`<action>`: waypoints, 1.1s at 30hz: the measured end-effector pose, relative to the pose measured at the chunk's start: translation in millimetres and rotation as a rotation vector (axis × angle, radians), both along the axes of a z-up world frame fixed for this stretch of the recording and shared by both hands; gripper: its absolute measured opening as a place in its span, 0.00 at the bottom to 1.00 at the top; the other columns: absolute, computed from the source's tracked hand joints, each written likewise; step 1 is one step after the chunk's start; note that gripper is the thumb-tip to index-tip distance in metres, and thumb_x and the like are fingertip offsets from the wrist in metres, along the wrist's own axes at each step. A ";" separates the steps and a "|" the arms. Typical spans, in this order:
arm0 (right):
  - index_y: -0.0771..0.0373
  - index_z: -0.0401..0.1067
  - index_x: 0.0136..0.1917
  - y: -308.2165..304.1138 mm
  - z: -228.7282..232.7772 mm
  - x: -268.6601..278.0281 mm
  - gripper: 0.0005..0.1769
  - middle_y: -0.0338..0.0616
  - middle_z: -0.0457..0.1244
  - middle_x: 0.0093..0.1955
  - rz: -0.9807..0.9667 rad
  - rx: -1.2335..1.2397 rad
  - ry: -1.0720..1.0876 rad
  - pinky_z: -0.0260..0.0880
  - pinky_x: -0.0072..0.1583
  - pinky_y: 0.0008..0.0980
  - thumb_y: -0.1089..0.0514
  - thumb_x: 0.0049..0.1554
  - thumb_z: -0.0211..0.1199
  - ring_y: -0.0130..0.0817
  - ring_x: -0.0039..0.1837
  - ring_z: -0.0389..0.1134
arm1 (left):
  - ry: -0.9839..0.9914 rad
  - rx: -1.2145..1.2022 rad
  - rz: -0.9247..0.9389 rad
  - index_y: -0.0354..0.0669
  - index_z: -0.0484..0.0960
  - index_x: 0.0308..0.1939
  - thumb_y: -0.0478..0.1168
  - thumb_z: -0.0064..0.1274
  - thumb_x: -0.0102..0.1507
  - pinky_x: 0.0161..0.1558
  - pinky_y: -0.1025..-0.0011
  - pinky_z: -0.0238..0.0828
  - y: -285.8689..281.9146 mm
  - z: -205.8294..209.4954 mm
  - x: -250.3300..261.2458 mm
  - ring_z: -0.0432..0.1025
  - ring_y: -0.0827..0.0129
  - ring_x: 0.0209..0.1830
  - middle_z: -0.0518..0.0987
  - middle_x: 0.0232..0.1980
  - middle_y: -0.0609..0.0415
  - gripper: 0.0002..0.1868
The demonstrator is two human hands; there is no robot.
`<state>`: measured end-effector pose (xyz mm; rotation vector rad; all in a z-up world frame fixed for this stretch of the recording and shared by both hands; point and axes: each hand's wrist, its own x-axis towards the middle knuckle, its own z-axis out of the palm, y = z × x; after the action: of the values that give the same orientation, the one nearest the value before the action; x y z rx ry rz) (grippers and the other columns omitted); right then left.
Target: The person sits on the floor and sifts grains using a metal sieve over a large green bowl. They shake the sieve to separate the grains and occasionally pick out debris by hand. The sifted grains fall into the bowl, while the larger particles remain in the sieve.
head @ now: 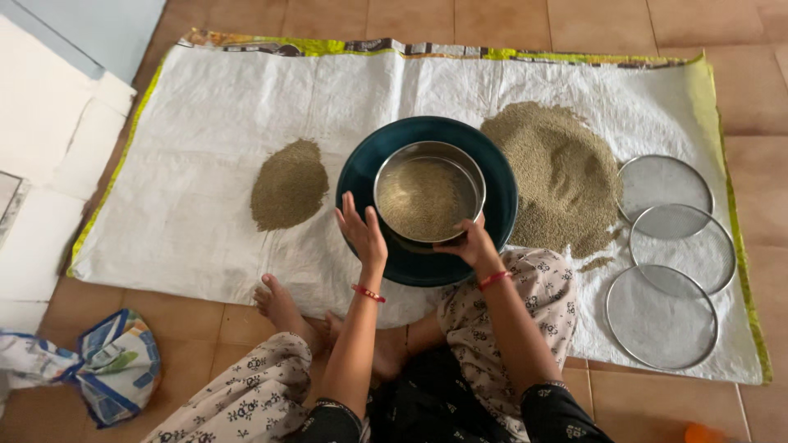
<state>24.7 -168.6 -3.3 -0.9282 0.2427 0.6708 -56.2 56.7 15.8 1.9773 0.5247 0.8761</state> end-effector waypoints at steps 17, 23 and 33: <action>0.48 0.40 0.79 11.7 20.4 -47.0 0.45 0.61 0.48 0.74 -0.110 0.094 0.017 0.73 0.59 0.74 0.67 0.52 0.50 0.67 0.67 0.60 | 0.094 -0.745 0.238 0.37 0.63 0.76 0.59 0.48 0.71 0.71 0.63 0.62 25.0 -26.1 -1.7 0.67 0.54 0.71 0.71 0.74 0.40 0.38; 0.43 0.36 0.80 11.8 10.0 -53.4 0.49 0.63 0.49 0.71 -0.077 0.035 0.110 0.72 0.58 0.73 0.68 0.50 0.49 0.69 0.65 0.60 | 0.357 0.542 0.611 0.44 0.70 0.65 0.43 0.62 0.44 0.56 0.42 0.67 47.0 -20.3 -37.8 0.72 0.39 0.61 0.77 0.64 0.42 0.43; 0.44 0.32 0.81 11.9 31.6 -70.0 0.50 0.64 0.48 0.75 0.015 0.023 -0.058 0.75 0.55 0.66 0.67 0.52 0.48 0.68 0.68 0.60 | 0.855 -0.006 0.169 0.59 0.78 0.66 0.36 0.47 0.61 0.62 0.52 0.68 167.6 -5.7 -76.0 0.72 0.47 0.63 0.80 0.62 0.45 0.28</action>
<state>-45.3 -156.7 28.3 -0.9270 0.1768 0.6587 -132.2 224.3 10.0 2.2712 1.1790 0.0681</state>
